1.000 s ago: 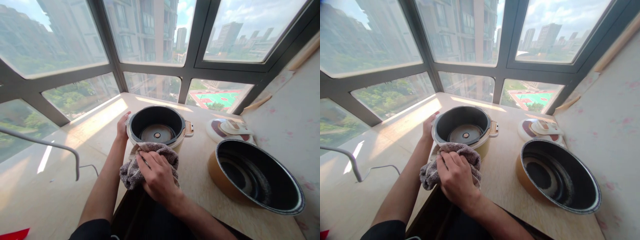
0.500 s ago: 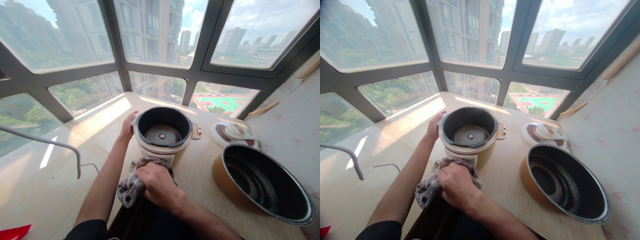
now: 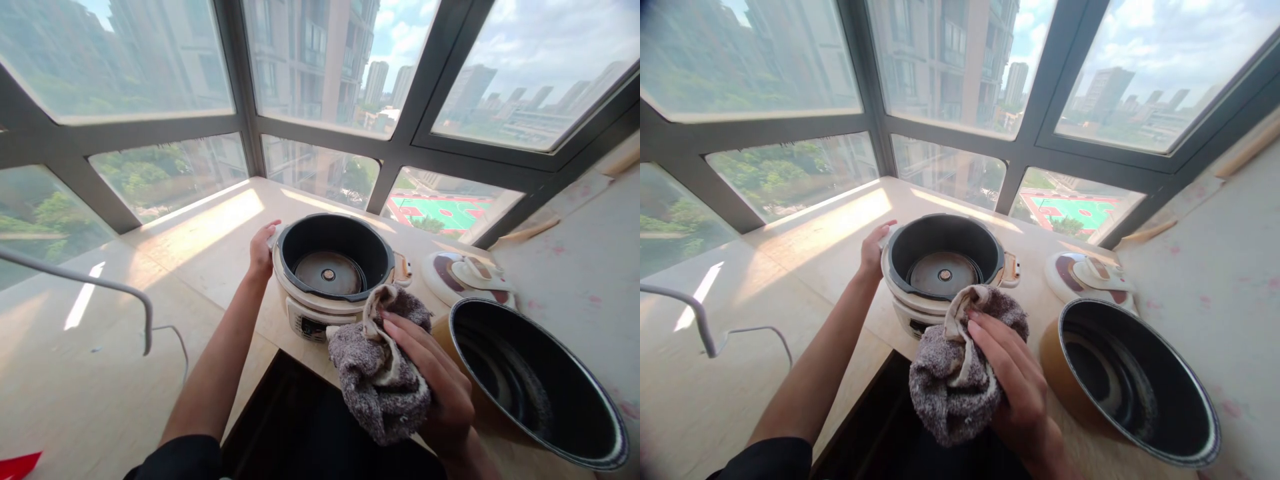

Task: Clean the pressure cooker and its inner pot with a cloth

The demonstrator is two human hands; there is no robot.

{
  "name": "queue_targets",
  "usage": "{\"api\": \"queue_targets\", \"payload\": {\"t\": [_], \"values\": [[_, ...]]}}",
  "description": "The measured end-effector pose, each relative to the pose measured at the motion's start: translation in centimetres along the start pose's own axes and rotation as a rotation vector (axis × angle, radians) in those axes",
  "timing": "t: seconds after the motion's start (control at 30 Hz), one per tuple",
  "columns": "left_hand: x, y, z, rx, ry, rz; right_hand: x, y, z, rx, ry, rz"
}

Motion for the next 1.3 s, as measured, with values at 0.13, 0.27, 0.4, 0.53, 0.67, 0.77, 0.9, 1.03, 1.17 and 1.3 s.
{"api": "queue_targets", "payload": {"t": [0.13,0.27,0.4,0.53,0.67,0.77,0.9,1.03,1.17,1.3], "values": [[0.1,0.1,0.1,0.023,-0.017,-0.005,-0.2,-3.2,-2.2,-0.209,0.105,0.010],[0.0,0.1,0.1,0.037,-0.034,-0.001,-1.1,-6.3,-3.9,-0.406,0.129,0.161],[-0.4,0.4,0.1,0.077,-0.011,0.022,-2.6,-8.6,-5.1,-0.515,0.155,0.370],[0.0,0.4,0.3,0.073,-0.036,0.001,-4.0,-10.2,-4.9,-0.560,0.215,0.527],[0.5,0.3,0.5,0.061,-0.062,-0.014,-4.9,-10.9,-4.3,-0.625,0.254,0.578],[0.4,0.3,0.6,0.069,-0.059,-0.003,-4.9,-10.9,-4.9,-0.628,0.219,0.544],[0.2,0.4,0.8,0.097,-0.048,0.014,-4.4,-11.7,-6.1,-0.635,0.142,0.477],[0.4,0.5,1.0,0.131,-0.058,0.011,-4.1,-12.4,-6.7,-0.651,0.092,0.381],[0.6,0.5,1.1,0.133,-0.051,-0.007,-4.6,-12.5,-6.1,-0.666,0.000,0.045],[0.7,0.6,1.1,0.112,-0.039,-0.064,-6.0,-13.2,-4.3,-0.646,-0.012,-0.198]]}}
Point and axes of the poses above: each hand's wrist, its own z-axis away from the middle knuckle, its own y-axis out of the back of the hand, x = y × z, the point moved 10 cm from there along -z, towards the middle knuckle, and after that the axes turned 2 degrees about x, right-handed, at the moved point
